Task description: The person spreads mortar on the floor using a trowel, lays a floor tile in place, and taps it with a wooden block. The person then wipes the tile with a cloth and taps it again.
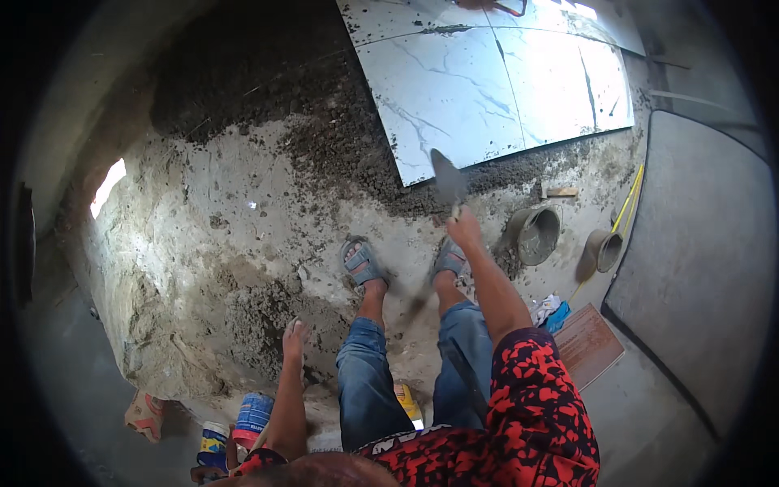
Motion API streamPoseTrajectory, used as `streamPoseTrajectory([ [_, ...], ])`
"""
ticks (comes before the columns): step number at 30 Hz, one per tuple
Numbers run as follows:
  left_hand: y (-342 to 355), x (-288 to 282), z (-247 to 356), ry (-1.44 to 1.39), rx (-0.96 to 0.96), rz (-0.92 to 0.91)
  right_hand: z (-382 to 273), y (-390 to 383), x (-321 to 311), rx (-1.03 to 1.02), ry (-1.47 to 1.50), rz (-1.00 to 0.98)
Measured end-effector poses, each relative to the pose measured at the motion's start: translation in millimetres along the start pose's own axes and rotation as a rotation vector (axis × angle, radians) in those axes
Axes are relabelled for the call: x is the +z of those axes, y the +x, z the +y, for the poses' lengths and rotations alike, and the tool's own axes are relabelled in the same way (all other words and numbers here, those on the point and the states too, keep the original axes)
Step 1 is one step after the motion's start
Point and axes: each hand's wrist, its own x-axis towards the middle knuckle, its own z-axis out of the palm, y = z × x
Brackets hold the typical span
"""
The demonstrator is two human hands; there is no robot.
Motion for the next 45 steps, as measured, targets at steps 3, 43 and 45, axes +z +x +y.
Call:
streamPoseTrajectory([
  [3,-1,18,15,0.053,0.014,-0.033,25,8,-20,0.105,0.032,0.037],
  [43,259,431,302,1.801,1.272,0.026,-46,445,-149,-0.149,0.768,0.002],
  [45,260,429,305,1.778,1.324,0.028,-61,437,-141,-0.202,0.71,-0.007],
])
